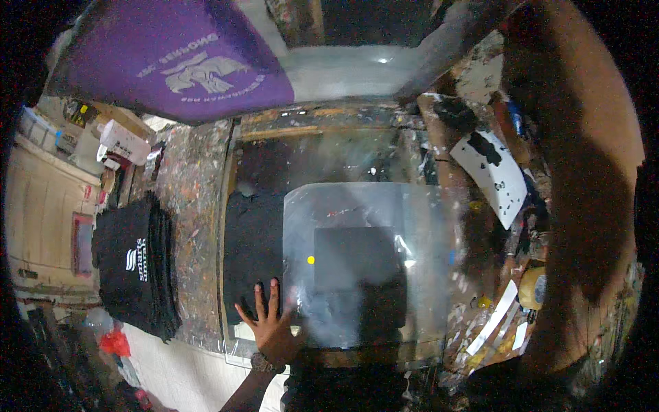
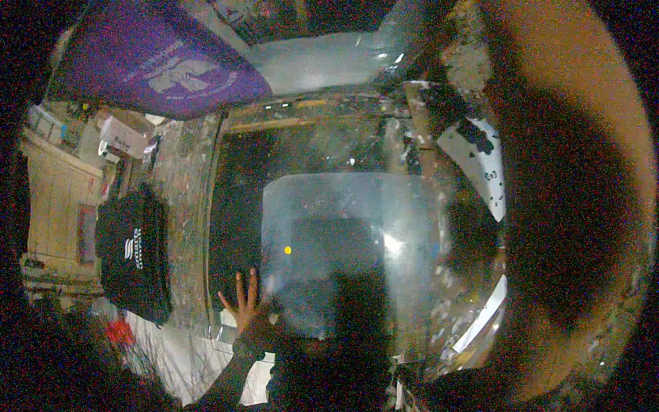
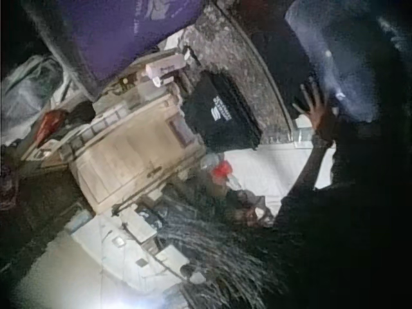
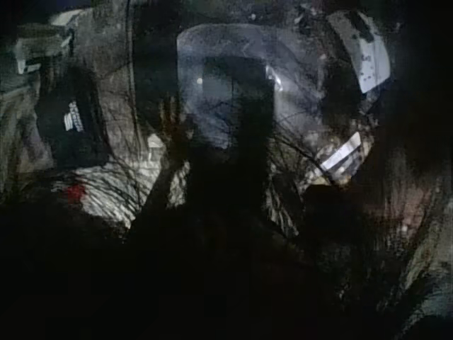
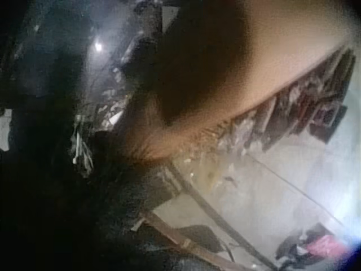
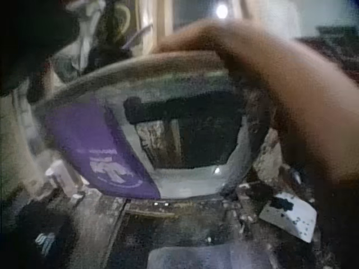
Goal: The person performs screen printing on black t-shirts using a squeegee to spread ink across a mesh screen. A coworker assists by removing the printed shirts and placing them on a stack. The process is repeated multiple times throughout the clip.
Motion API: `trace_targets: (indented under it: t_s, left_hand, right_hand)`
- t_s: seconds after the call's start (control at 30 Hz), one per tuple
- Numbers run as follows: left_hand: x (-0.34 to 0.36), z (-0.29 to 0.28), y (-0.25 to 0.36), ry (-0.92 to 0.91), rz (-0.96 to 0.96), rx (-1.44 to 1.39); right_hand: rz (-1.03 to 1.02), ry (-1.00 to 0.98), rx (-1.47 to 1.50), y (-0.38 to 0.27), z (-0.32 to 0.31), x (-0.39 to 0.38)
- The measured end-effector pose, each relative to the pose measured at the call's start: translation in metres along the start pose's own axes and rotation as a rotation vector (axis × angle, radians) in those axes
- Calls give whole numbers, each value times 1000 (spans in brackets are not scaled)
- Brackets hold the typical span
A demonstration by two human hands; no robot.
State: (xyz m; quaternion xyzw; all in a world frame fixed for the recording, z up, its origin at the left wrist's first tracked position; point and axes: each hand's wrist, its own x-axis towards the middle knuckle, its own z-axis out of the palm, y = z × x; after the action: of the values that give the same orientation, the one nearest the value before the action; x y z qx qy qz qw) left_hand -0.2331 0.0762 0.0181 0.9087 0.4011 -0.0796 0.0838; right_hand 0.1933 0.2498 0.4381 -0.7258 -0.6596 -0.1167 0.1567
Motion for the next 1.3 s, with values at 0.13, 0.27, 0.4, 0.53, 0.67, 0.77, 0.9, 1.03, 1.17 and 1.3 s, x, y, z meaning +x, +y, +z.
trace_targets:
  t_s: [0.13,0.27,0.4,0.53,0.67,0.77,0.9,1.03,1.17,1.3]
  left_hand:
    - [-12,19,0,409,46,-64]
    - [0,-29,109,310,276,-581]
    - [24,-73,134,207,153,-1492]
    - [20,-149,61,738,147,-1771]
    - [-22,-128,0,922,-183,-1846]
    - [-58,-53,-29,495,-479,-1710]
    - [-58,6,-43,290,-508,-1556]
    - [-59,13,-50,198,-584,-1451]
    - [-66,50,-62,438,-776,-1605]
    - [-57,-3,-47,134,-606,-1472]
  right_hand:
    - [19,9,-20,1,-3,-12]
    - [50,26,-92,-16,-22,-41]
    - [53,106,-118,-36,-15,-89]
    - [164,137,-116,-106,2,-178]
    - [-29,486,-145,-153,100,-322]
    - [65,205,41,-187,155,-414]
    - [182,84,100,-199,210,-456]
    - [198,-13,121,-206,227,-468]
    - [190,-104,130,-205,223,-459]
    - [101,-161,100,-186,219,-432]
